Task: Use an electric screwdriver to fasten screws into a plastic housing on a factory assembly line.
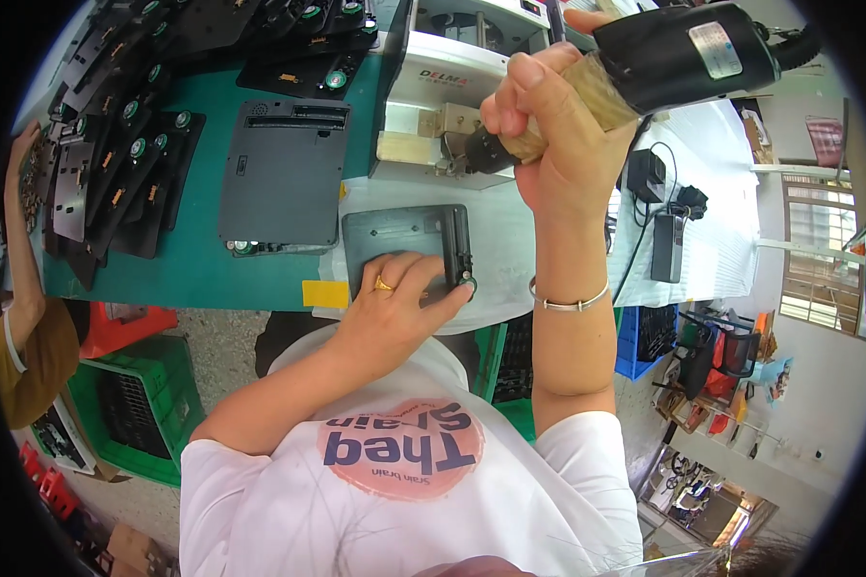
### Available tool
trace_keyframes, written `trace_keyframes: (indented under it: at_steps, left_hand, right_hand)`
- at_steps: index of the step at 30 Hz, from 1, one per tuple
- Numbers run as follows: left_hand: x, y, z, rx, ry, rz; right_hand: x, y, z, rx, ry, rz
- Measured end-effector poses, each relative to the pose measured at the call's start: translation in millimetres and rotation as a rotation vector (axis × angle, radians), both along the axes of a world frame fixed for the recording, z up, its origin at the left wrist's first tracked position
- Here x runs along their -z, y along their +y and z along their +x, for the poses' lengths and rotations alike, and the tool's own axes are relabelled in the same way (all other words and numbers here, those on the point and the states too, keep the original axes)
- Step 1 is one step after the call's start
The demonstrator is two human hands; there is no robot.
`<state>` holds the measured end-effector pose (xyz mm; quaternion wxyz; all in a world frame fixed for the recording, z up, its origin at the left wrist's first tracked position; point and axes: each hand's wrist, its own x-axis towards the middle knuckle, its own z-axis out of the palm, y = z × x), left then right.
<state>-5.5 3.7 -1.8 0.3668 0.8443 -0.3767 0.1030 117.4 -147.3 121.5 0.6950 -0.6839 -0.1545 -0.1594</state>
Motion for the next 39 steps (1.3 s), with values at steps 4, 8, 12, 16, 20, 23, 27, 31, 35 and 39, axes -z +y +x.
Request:
trace_keyframes:
  at_steps: [4, 8, 12, 16, 20, 23, 27, 31, 35, 39]
  left_hand:
    - [0, 0, 3, -0.001, 0.059, -0.045]
    - [-6, 1, 5, -0.01, 0.163, -0.089]
    - [-3, 2, 5, -0.001, 0.137, -0.076]
    - [-5, 1, 4, -0.005, 0.1, -0.072]
    - [-16, 3, 5, -0.007, 0.235, -0.155]
    - [-22, 0, 5, -0.004, 0.223, -0.178]
    - [-25, -5, 6, -0.003, 0.147, -0.188]
    - [-23, -5, 5, -0.028, 0.125, -0.196]
    - [-22, -4, 5, -0.023, 0.147, -0.206]
    - [-20, -3, 4, -0.025, 0.176, -0.224]
  right_hand:
    - [11, -8, -28, -0.006, -0.009, 0.118]
    - [10, -32, -72, -0.139, -0.096, 0.229]
    - [23, -40, -107, -0.127, -0.071, 0.342]
    - [33, -37, -125, -0.064, -0.031, 0.34]
    - [33, -36, -132, -0.082, -0.057, 0.422]
    - [30, -35, -134, -0.12, -0.082, 0.442]
    - [27, -34, -134, -0.136, -0.094, 0.442]
    - [25, -33, -136, -0.128, -0.11, 0.447]
    - [23, -32, -136, -0.123, -0.114, 0.433]
    - [22, -32, -136, -0.131, -0.106, 0.407]
